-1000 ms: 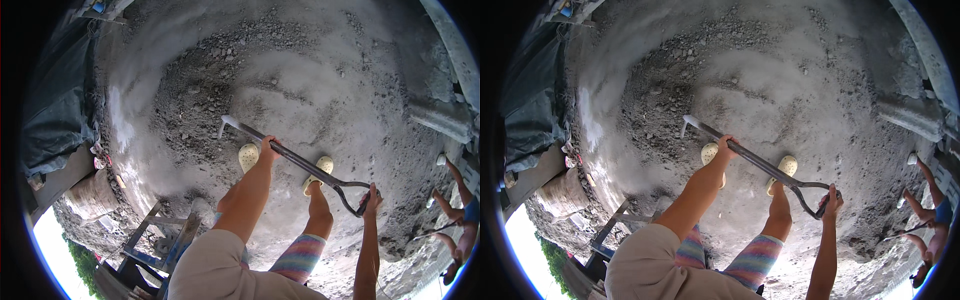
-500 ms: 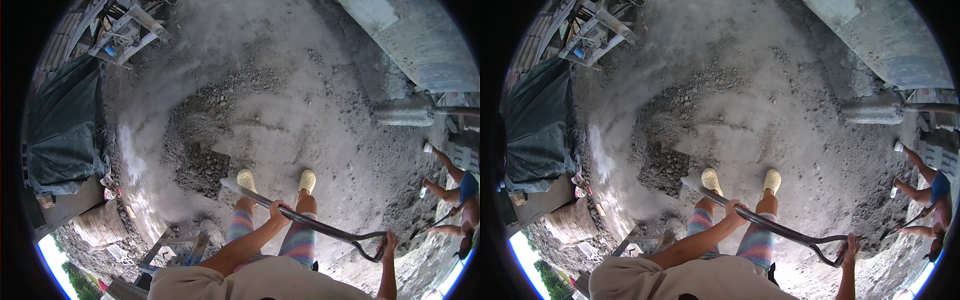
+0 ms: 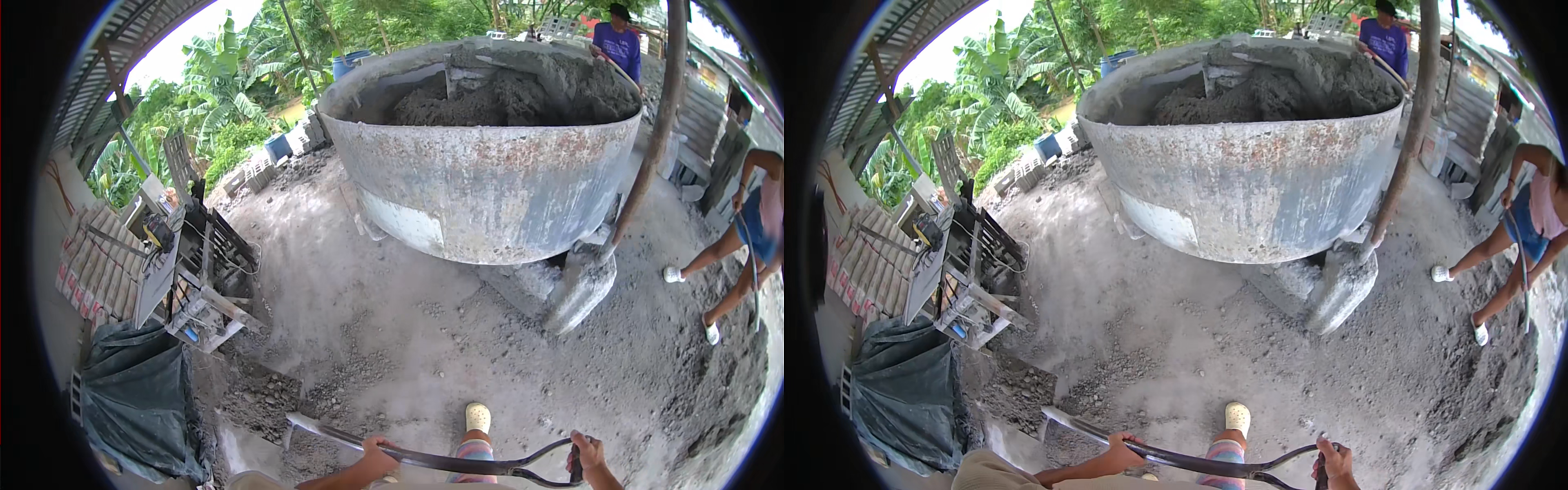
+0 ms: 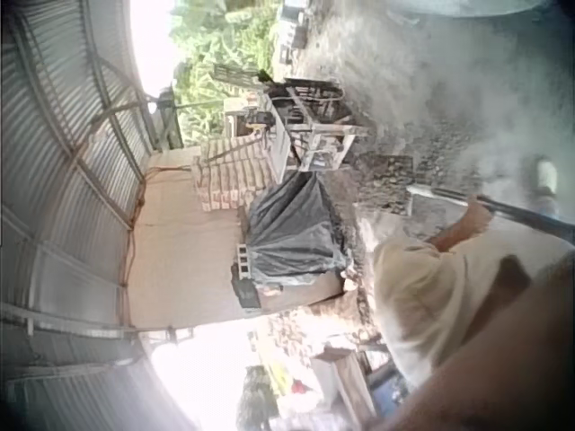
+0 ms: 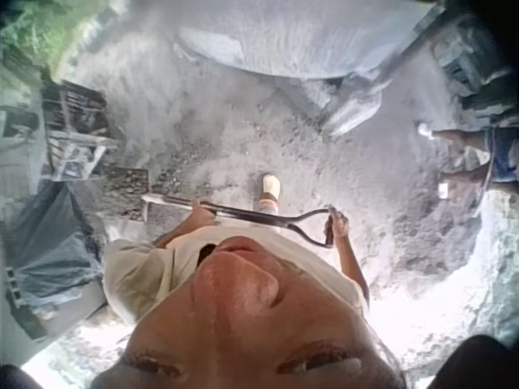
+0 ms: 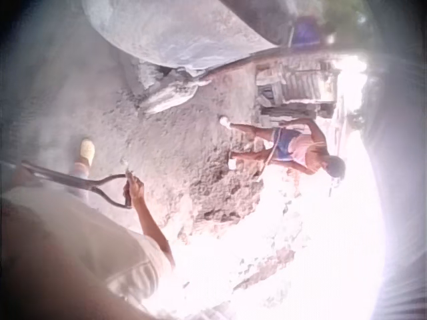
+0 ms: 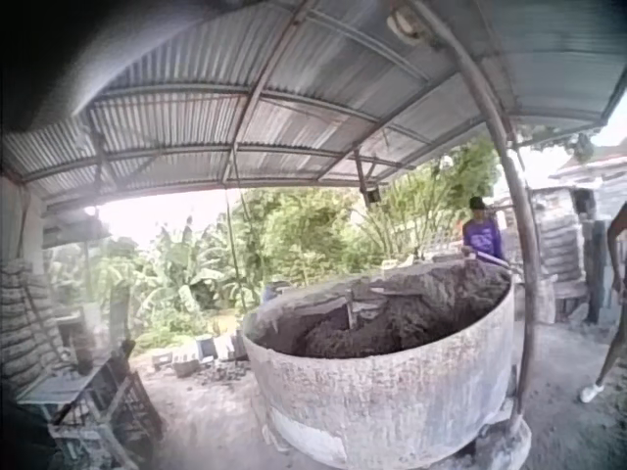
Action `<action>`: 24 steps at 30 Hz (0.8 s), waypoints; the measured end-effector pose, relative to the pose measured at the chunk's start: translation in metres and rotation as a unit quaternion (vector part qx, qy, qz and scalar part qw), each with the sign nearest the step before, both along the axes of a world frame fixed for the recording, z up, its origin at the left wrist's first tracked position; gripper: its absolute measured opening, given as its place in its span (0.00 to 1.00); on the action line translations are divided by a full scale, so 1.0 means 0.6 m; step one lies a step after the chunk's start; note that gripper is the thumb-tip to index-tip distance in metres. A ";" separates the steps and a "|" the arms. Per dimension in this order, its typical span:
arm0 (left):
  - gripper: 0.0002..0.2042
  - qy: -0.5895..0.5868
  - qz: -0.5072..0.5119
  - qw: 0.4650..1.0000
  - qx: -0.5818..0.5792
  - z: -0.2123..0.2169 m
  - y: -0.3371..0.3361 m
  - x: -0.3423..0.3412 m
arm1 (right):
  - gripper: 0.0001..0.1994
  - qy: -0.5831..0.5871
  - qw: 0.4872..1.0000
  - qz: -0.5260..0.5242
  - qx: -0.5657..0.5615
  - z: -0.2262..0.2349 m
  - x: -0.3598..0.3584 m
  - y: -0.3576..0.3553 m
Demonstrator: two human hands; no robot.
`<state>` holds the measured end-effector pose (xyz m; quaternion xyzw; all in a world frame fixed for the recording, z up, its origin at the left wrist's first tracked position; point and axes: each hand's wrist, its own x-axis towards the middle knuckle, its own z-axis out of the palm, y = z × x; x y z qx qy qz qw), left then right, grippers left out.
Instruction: The person uses a shovel to scoop a pile of dry concrete mix and repeatedly transfers it into a stationary cement mixer. Another person nearby also shovels material into the same mixer. The camera wearer continues loading the mixer until the end of the clip.
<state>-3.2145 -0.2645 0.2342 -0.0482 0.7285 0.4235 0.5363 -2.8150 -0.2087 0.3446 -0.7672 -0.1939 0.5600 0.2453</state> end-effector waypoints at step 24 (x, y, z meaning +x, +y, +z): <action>0.10 0.306 -0.140 0.866 0.369 0.663 0.768 0.010 | 0.12 0.670 0.736 -0.088 -0.048 0.056 -0.200 0.361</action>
